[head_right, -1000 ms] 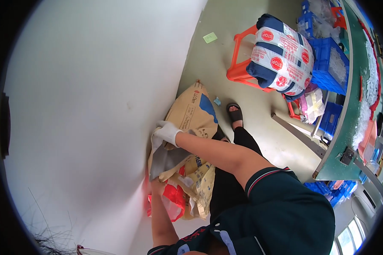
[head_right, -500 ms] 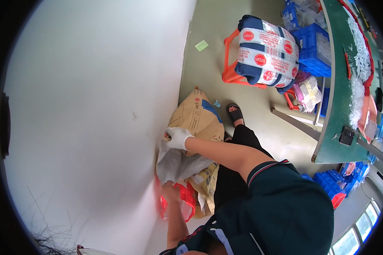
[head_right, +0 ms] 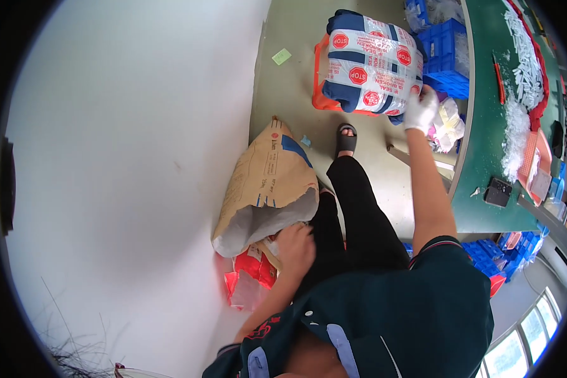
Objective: The person checks material bags on the floor, sits down at a workbench, organizes plastic tubes on a cloth, and trims the plastic tubes one at a time using clippers.
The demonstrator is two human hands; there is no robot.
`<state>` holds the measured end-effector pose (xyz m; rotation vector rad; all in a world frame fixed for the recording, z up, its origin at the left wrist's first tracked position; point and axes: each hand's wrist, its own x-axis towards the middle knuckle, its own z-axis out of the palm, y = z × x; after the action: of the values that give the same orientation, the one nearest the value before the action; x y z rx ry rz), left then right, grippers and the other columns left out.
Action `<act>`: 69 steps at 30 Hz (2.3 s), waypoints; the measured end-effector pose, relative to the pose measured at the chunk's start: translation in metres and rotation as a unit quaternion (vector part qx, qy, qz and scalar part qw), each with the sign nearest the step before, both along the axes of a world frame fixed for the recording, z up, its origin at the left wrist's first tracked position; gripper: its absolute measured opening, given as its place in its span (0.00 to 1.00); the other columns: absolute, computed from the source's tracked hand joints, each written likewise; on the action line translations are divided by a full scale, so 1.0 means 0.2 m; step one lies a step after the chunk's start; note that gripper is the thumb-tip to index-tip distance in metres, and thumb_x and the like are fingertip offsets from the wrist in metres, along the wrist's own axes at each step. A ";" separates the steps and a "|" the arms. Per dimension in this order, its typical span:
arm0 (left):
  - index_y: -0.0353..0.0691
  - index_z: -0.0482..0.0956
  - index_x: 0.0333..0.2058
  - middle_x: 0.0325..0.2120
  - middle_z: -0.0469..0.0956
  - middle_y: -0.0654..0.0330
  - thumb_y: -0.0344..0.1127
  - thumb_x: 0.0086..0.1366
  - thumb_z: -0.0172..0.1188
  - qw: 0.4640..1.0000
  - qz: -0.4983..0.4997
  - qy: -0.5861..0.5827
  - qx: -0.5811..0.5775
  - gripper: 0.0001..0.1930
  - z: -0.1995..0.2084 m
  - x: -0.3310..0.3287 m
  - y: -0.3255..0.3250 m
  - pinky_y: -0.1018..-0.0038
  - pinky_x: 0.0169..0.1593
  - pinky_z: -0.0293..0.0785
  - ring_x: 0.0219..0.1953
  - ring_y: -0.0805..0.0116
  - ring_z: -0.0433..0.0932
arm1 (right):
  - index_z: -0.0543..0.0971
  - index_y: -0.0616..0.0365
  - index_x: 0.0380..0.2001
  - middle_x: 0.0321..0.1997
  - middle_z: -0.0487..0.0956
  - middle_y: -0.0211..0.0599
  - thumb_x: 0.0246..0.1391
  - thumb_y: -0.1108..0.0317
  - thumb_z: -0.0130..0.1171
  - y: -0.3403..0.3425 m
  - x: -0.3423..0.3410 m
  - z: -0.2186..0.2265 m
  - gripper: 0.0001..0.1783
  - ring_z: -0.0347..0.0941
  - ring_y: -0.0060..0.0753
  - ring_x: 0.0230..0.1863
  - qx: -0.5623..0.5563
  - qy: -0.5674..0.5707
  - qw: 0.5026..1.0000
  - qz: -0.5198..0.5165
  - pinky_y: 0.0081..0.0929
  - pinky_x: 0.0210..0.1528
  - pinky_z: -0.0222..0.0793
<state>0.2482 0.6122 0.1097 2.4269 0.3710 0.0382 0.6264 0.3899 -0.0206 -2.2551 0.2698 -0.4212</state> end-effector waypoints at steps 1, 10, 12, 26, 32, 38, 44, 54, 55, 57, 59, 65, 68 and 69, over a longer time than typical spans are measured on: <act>0.40 0.75 0.36 0.38 0.72 0.53 0.29 0.49 0.55 0.999 -0.044 -0.001 -0.026 0.12 -0.04 0.14 -0.05 0.61 0.45 0.67 0.42 0.53 0.71 | 0.74 0.66 0.45 0.44 0.77 0.52 0.46 0.61 0.63 0.00 0.06 0.02 0.25 0.75 0.42 0.43 -0.051 0.045 0.996 -0.056 0.32 0.48 0.68; 0.49 0.74 0.52 0.54 0.67 0.53 0.43 0.63 0.49 0.747 -0.239 0.526 0.329 0.19 -0.86 0.46 0.08 0.39 0.55 0.54 0.59 0.49 0.62 | 0.67 0.72 0.52 0.46 0.76 0.47 0.48 0.40 0.59 -0.58 0.50 -0.48 0.43 0.73 0.36 0.46 0.147 0.331 0.930 -0.058 0.29 0.47 0.67; 0.49 0.74 0.52 0.54 0.70 0.55 0.43 0.64 0.48 0.691 -0.160 0.674 0.208 0.19 -0.88 0.35 0.35 0.42 0.45 0.66 0.54 0.52 0.70 | 0.64 0.70 0.56 0.50 0.74 0.48 0.46 0.40 0.60 -0.60 0.50 -0.58 0.46 0.71 0.39 0.49 0.155 0.313 0.937 0.012 0.29 0.50 0.66; 0.46 0.82 0.35 0.36 0.79 0.47 0.37 0.55 0.52 0.795 -0.113 0.577 0.150 0.12 -0.34 0.74 -0.03 0.57 0.40 0.75 0.41 0.51 0.79 | 0.58 0.64 0.61 0.60 0.65 0.55 0.39 0.43 0.63 -0.07 0.31 -0.46 0.51 0.65 0.51 0.59 0.007 0.455 0.887 0.079 0.36 0.59 0.62; 0.42 0.72 0.44 0.39 0.75 0.50 0.34 0.53 0.59 0.964 -0.132 0.178 0.149 0.17 -0.73 1.47 -0.31 0.60 0.39 0.74 0.40 0.52 0.75 | 0.57 0.60 0.62 0.62 0.63 0.52 0.43 0.48 0.61 -0.08 0.30 -0.63 0.47 0.64 0.50 0.59 -0.052 0.448 0.885 0.115 0.36 0.59 0.62; 0.44 0.67 0.54 0.54 0.64 0.47 0.34 0.50 0.63 0.963 -0.141 0.129 0.188 0.30 -1.04 2.17 -0.45 0.58 0.48 0.71 0.50 0.46 0.68 | 0.63 0.58 0.59 0.57 0.68 0.54 0.46 0.56 0.56 -0.10 0.30 -0.48 0.37 0.65 0.52 0.57 0.098 0.462 0.870 0.143 0.39 0.58 0.62; 0.49 0.55 0.63 0.61 0.51 0.35 0.41 0.46 0.68 0.943 -0.144 0.224 0.198 0.45 -1.18 2.29 -0.56 0.56 0.54 0.68 0.56 0.33 0.60 | 0.77 0.60 0.39 0.37 0.78 0.48 0.49 0.65 0.59 -0.23 0.01 -0.04 0.15 0.76 0.49 0.39 0.232 0.216 0.930 0.186 0.36 0.42 0.71; 0.55 0.46 0.66 0.65 0.44 0.40 0.37 0.49 0.61 0.854 -0.218 0.427 0.203 0.46 -1.02 2.44 -0.56 0.60 0.56 0.67 0.60 0.41 0.60 | 0.79 0.62 0.33 0.24 0.79 0.38 0.50 0.70 0.61 -0.82 -0.25 0.63 0.08 0.75 0.23 0.24 0.272 0.318 0.908 0.002 0.22 0.30 0.71; 0.55 0.46 0.66 0.65 0.44 0.40 0.37 0.49 0.61 0.853 -0.222 0.425 0.206 0.46 -1.02 2.45 -0.57 0.60 0.56 0.67 0.60 0.41 0.60 | 0.79 0.62 0.32 0.23 0.79 0.38 0.50 0.69 0.60 -0.85 -0.28 0.64 0.08 0.75 0.23 0.24 0.318 0.341 0.883 -0.048 0.23 0.29 0.71; 0.54 0.45 0.66 0.65 0.44 0.40 0.37 0.48 0.62 0.848 -0.226 0.438 0.196 0.48 -1.01 2.46 -0.56 0.62 0.57 0.66 0.60 0.42 0.60 | 0.78 0.63 0.32 0.23 0.78 0.37 0.51 0.69 0.60 -0.91 -0.37 0.60 0.08 0.75 0.23 0.23 0.291 0.363 0.884 -0.057 0.22 0.28 0.71; 0.54 0.44 0.66 0.65 0.43 0.40 0.38 0.47 0.63 0.839 -0.227 0.448 0.211 0.49 -1.00 2.46 -0.53 0.63 0.57 0.66 0.60 0.42 0.60 | 0.78 0.65 0.32 0.23 0.78 0.35 0.54 0.68 0.58 -0.94 -0.42 0.56 0.09 0.75 0.23 0.24 0.290 0.408 0.862 -0.078 0.21 0.27 0.72; 0.52 0.42 0.66 0.65 0.42 0.38 0.37 0.45 0.63 0.824 -0.213 0.485 0.202 0.51 -1.03 2.52 -0.57 0.63 0.60 0.62 0.61 0.40 0.59 | 0.75 0.67 0.37 0.27 0.79 0.39 0.57 0.66 0.56 -0.98 -0.45 0.59 0.12 0.77 0.26 0.26 0.458 0.405 0.782 -0.118 0.20 0.27 0.72; 0.52 0.41 0.67 0.65 0.40 0.38 0.37 0.46 0.64 0.812 -0.219 0.499 0.211 0.52 -1.03 2.52 -0.62 0.63 0.61 0.61 0.61 0.40 0.58 | 0.75 0.66 0.37 0.27 0.80 0.39 0.57 0.66 0.56 -1.00 -0.46 0.60 0.12 0.78 0.27 0.26 0.486 0.406 0.761 -0.144 0.20 0.26 0.72; 0.52 0.41 0.67 0.65 0.39 0.38 0.37 0.47 0.64 0.814 -0.213 0.494 0.220 0.51 -0.99 2.53 -0.61 0.63 0.61 0.61 0.61 0.40 0.58 | 0.75 0.66 0.38 0.27 0.80 0.39 0.57 0.66 0.56 -1.00 -0.43 0.61 0.13 0.78 0.27 0.26 0.496 0.402 0.756 -0.145 0.20 0.25 0.72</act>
<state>0.7536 0.4906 -0.0876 2.7262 0.2535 -1.5318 0.5398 0.1900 0.1011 -1.1811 1.0221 0.5111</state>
